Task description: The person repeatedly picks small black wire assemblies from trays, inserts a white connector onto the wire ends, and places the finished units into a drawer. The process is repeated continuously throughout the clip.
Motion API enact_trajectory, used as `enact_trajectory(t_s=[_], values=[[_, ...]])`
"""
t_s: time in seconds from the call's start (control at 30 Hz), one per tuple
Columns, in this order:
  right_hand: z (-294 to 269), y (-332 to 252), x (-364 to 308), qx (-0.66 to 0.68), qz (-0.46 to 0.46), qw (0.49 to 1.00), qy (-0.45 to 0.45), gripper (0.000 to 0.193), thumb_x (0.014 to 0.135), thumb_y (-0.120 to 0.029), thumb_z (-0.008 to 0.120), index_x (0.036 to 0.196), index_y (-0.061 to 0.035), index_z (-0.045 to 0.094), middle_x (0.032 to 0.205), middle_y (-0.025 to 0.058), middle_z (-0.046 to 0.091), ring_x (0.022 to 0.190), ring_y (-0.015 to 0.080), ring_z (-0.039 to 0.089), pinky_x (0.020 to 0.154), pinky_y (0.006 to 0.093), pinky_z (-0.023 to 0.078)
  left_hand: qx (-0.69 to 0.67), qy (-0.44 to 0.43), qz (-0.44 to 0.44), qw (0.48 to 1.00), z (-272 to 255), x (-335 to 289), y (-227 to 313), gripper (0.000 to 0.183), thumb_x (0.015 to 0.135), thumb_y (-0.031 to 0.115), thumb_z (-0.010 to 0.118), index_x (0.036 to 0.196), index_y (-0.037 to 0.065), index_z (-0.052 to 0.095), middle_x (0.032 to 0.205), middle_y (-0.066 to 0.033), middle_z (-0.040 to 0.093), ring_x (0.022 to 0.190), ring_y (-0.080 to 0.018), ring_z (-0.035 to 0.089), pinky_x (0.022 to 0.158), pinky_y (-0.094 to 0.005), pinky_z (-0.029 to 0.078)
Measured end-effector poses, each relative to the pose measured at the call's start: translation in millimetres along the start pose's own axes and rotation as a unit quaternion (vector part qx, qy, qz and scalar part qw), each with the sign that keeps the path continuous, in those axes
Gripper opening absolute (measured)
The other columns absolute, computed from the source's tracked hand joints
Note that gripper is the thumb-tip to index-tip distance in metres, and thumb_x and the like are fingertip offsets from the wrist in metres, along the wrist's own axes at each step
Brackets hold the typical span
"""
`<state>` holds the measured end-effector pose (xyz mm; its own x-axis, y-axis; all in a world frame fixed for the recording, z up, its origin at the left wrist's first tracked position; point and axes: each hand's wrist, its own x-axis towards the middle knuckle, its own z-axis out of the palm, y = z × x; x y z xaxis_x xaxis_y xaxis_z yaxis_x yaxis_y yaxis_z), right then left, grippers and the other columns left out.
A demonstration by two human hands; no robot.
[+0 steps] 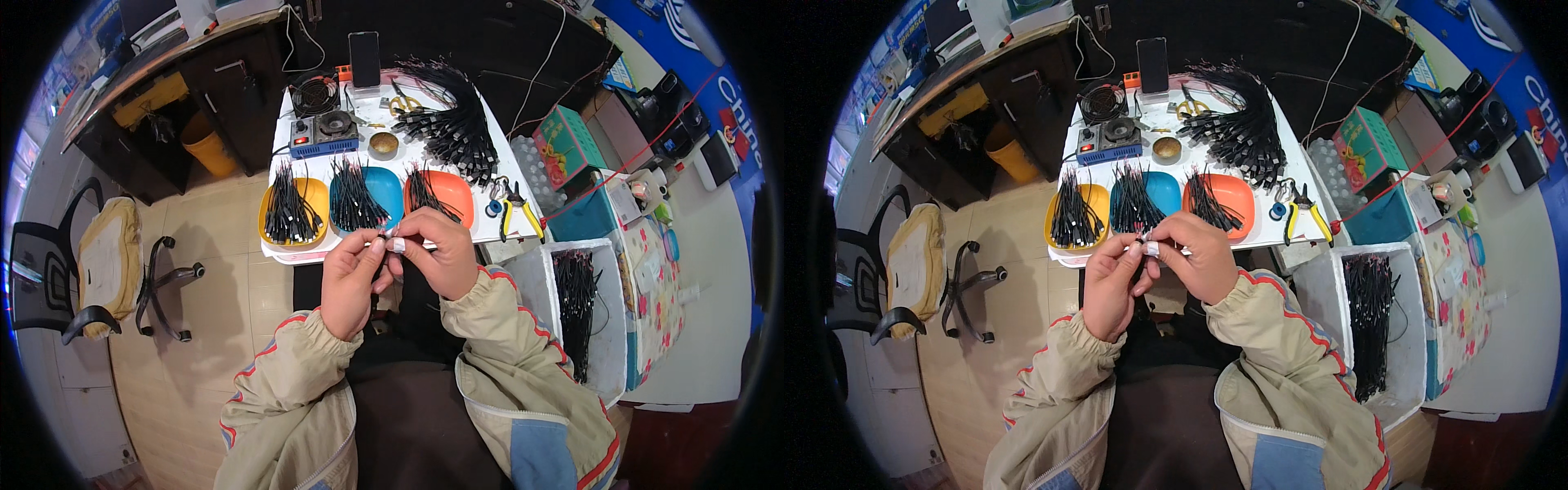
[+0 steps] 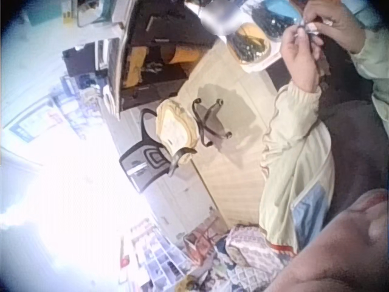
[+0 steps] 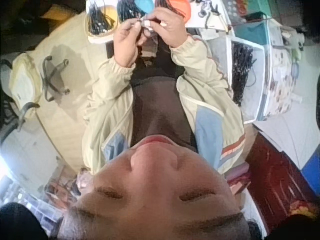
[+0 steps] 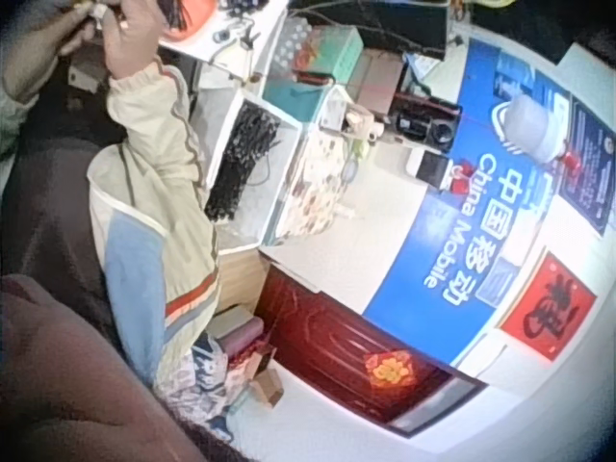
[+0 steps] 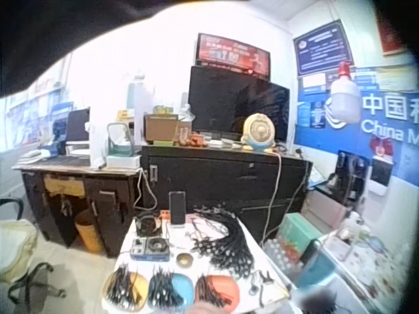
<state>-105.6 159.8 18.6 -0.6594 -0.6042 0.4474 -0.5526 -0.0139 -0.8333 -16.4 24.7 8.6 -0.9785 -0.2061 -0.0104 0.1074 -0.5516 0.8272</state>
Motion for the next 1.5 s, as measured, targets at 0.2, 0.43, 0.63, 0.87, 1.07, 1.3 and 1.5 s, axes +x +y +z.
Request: enact_trajectory(t_s=[0.2, 0.43, 0.63, 0.87, 1.07, 1.3, 1.5], values=[[-7, 7, -3, 0.154, 0.116, 0.981, 0.022, 0.012, 0.085, -0.002, 0.068, 0.094, 0.0021, 0.062, 0.090, 0.0067, 0.063, 0.080, 0.0115, 0.062, 0.073, 0.0253, 0.051, 0.044, 0.022, 0.028, 0.998, 0, -1, -10, 0.016, 0.098, 0.008, 0.051, 0.107, -0.003, 0.059, 0.075, -0.0030, 0.057, 0.059, -0.0023, 0.041, 0.050, -0.0162, 0.029], [-11, 9, -2, 0.175, 0.096, 0.980, 0.018, 0.011, 0.088, -0.005, 0.067, 0.096, 0.0016, 0.063, 0.090, 0.0038, 0.065, 0.078, 0.0082, 0.061, 0.070, 0.0232, 0.050, 0.092, 0.000, 0.059, 0.994, 3, -2, -13, 0.016, 0.098, 0.009, 0.051, 0.105, -0.003, 0.059, 0.076, -0.0038, 0.059, 0.057, -0.0024, 0.040, 0.050, -0.0167, 0.030], [-7, 8, 0, 0.276, 0.132, 0.952, 0.010, 0.014, 0.088, -0.003, 0.065, 0.100, 0.0023, 0.061, 0.096, 0.0054, 0.063, 0.086, 0.0091, 0.060, 0.076, 0.0242, 0.049, -0.031, -0.015, -0.031, 0.999, -1, 1, -8, 0.016, 0.098, 0.010, 0.051, 0.100, -0.003, 0.060, 0.073, -0.0026, 0.056, 0.055, -0.0028, 0.037, 0.049, -0.0172, 0.028], [-12, -9, 0, -0.052, -0.014, 0.997, 0.056, 0.012, 0.085, -0.002, 0.064, 0.097, -0.0005, 0.064, 0.086, 0.0030, 0.062, 0.074, 0.0092, 0.058, 0.062, 0.0228, 0.044, 0.067, 0.030, 0.036, 0.997, -1, -1, -14, 0.014, 0.097, 0.008, 0.053, 0.100, -0.003, 0.061, 0.073, -0.0026, 0.057, 0.060, -0.0036, 0.044, 0.050, -0.0164, 0.030], [-10, -1, 1, 0.125, 0.117, 0.985, -0.003, 0.010, 0.090, -0.001, 0.061, 0.099, 0.0028, 0.060, 0.092, 0.0041, 0.062, 0.083, 0.0099, 0.060, 0.074, 0.0234, 0.049, 0.055, 0.022, 0.042, 0.997, -1, -5, -13, 0.015, 0.097, 0.009, 0.053, 0.100, -0.003, 0.060, 0.073, -0.0026, 0.058, 0.057, -0.0028, 0.042, 0.050, -0.0164, 0.029], [-2, 9, -5, 0.252, 0.122, 0.960, 0.015, 0.012, 0.090, -0.004, 0.063, 0.099, 0.0022, 0.059, 0.093, 0.0032, 0.062, 0.088, 0.0096, 0.059, 0.077, 0.0241, 0.048, -0.051, 0.032, 0.009, 0.998, -2, -5, -12, 0.015, 0.097, 0.011, 0.054, 0.099, -0.003, 0.060, 0.072, -0.0025, 0.058, 0.053, -0.0011, 0.036, 0.048, -0.0167, 0.027], [-16, 2, 5, 0.015, 0.021, 0.999, -0.030, 0.014, 0.076, -0.004, 0.071, 0.088, -0.0044, 0.064, 0.096, 0.0069, 0.061, 0.085, 0.0181, 0.058, 0.075, 0.0287, 0.046, 0.039, 0.044, 0.018, 0.998, 0, -6, -15, 0.015, 0.097, 0.011, 0.054, 0.098, -0.002, 0.060, 0.071, -0.0010, 0.057, 0.053, -0.0014, 0.036, 0.047, -0.0163, 0.027]])
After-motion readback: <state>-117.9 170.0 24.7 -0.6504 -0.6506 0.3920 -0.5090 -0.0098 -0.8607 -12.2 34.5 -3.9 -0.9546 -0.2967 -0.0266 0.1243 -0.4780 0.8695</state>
